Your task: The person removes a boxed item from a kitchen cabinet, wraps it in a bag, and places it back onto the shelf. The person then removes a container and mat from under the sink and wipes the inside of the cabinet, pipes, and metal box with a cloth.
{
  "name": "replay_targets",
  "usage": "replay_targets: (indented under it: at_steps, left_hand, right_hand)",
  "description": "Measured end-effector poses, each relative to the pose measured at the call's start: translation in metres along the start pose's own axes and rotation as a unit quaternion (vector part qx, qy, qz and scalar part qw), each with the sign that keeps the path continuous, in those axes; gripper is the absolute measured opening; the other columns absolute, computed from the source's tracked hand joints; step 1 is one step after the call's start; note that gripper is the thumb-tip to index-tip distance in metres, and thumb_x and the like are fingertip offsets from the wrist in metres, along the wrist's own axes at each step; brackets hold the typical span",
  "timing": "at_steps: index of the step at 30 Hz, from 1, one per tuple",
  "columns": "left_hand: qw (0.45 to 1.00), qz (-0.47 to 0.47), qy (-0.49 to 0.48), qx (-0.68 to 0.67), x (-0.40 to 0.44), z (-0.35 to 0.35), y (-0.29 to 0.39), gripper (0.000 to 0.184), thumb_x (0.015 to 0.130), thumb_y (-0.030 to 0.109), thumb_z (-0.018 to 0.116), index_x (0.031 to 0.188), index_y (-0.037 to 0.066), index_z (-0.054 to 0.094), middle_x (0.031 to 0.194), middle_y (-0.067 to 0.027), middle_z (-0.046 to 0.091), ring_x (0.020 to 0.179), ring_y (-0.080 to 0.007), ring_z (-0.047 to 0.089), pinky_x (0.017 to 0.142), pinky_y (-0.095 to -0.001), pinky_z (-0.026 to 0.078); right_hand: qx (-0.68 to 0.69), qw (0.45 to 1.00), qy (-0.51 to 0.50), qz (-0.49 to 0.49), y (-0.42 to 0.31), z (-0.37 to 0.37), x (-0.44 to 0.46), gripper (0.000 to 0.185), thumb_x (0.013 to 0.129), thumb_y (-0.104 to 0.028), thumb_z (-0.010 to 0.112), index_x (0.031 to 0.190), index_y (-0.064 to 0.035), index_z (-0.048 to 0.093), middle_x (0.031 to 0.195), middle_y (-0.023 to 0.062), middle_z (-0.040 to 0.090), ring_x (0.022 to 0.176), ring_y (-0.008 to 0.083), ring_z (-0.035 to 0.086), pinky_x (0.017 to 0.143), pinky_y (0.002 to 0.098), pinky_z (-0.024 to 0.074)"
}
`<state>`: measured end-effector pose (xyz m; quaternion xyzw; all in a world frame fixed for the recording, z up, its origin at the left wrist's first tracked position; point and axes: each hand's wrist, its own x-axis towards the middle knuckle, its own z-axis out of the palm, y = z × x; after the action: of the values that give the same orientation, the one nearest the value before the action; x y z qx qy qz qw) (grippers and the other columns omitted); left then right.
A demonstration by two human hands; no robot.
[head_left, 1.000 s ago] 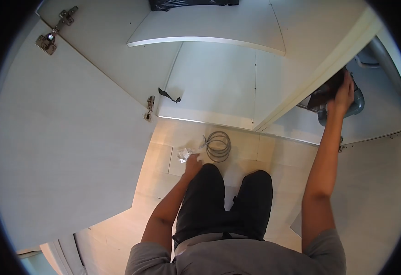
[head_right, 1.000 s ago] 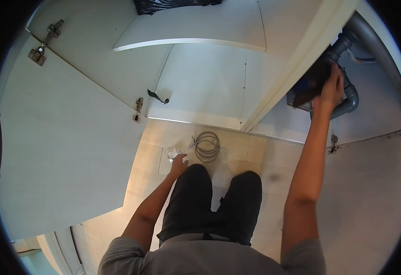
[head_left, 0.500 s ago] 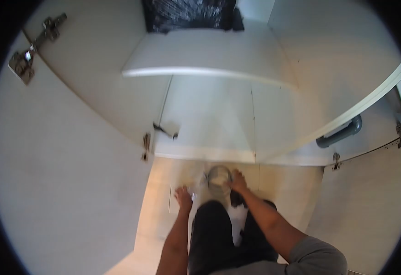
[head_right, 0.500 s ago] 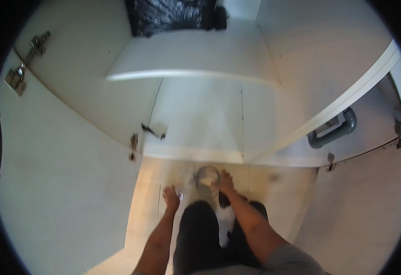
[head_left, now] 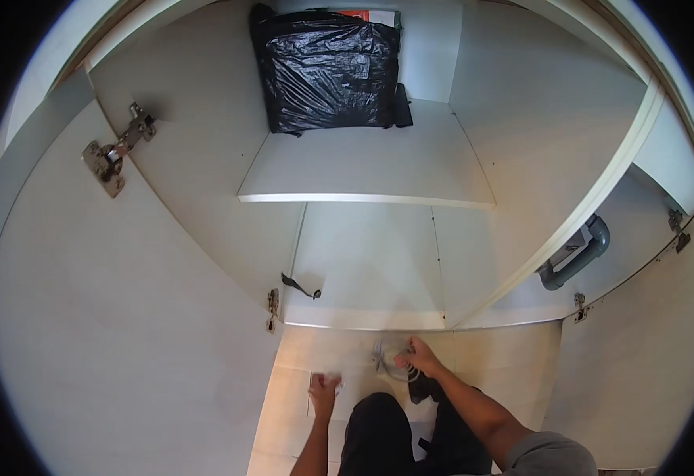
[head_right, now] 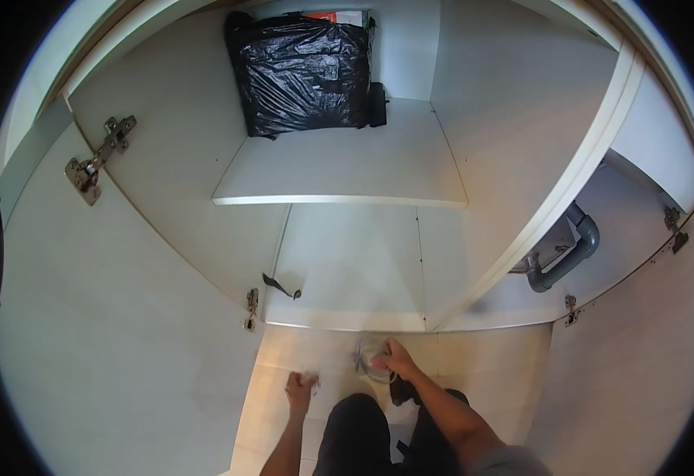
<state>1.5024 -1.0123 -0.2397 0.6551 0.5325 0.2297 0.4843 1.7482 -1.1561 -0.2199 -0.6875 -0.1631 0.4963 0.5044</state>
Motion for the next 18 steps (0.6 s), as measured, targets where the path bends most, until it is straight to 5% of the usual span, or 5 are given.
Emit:
replay_targets:
  at_steps: [2,3,7,9,18]
  left_hand:
    - [0.975,-0.049,-0.016,-0.215,0.007,-0.005,0.046,0.023,0.071,0.007,0.073,0.084,0.001,0.056,0.074,-0.0071,0.060,0.069,-0.0132,0.056,0.058,-0.0267,0.046]
    - [0.966,-0.052,-0.034,-0.251,0.006,-0.013,0.076,0.020,0.074,0.007,0.071,0.088,0.001,0.057,0.079,-0.0052,0.061,0.069,-0.0116,0.056,0.060,-0.0262,0.047]
    - [0.907,-0.038,-0.138,-0.396,-0.005,-0.043,0.174,0.029,0.079,-0.002,0.065,0.104,0.000,0.053,0.087,-0.0079,0.062,0.076,-0.0134,0.059,0.068,-0.0276,0.050]
    - [0.832,0.022,-0.191,-0.521,-0.015,-0.048,0.218,0.033,0.080,-0.007,0.061,0.110,0.000,0.050,0.094,-0.0096,0.061,0.084,-0.0152,0.061,0.074,-0.0288,0.052]
    - [0.819,0.145,-0.199,-0.518,-0.032,-0.055,0.331,0.029,0.081,-0.006,0.060,0.110,-0.003,0.055,0.103,-0.0109,0.061,0.089,-0.0168,0.061,0.078,-0.0302,0.053]
  right_hand:
    - [-0.110,0.975,0.119,-0.149,0.018,-0.019,0.017,0.029,0.081,-0.014,0.067,0.101,-0.0055,0.047,0.086,0.0085,0.059,0.078,0.0157,0.060,0.068,0.0279,0.0496]
    - [0.106,0.986,0.045,-0.119,-0.058,-0.009,-0.036,0.025,0.087,-0.008,0.060,0.107,-0.0070,0.046,0.087,0.0074,0.058,0.079,0.0137,0.060,0.068,0.0252,0.0495]
    - [0.142,0.967,0.045,-0.205,-0.161,-0.012,-0.089,0.022,0.094,-0.013,0.051,0.113,-0.0052,0.045,0.080,0.0041,0.056,0.075,0.0159,0.062,0.069,0.0270,0.0503]
    - [0.133,0.945,0.039,-0.297,-0.204,-0.011,-0.108,0.021,0.095,-0.015,0.049,0.112,-0.0038,0.045,0.078,0.0035,0.057,0.075,0.0160,0.064,0.068,0.0265,0.0500]
    - [0.102,0.934,-0.001,-0.344,-0.313,0.036,-0.139,0.022,0.095,-0.023,0.051,0.109,-0.0062,0.046,0.089,0.0061,0.059,0.078,0.0164,0.064,0.066,0.0277,0.0512]
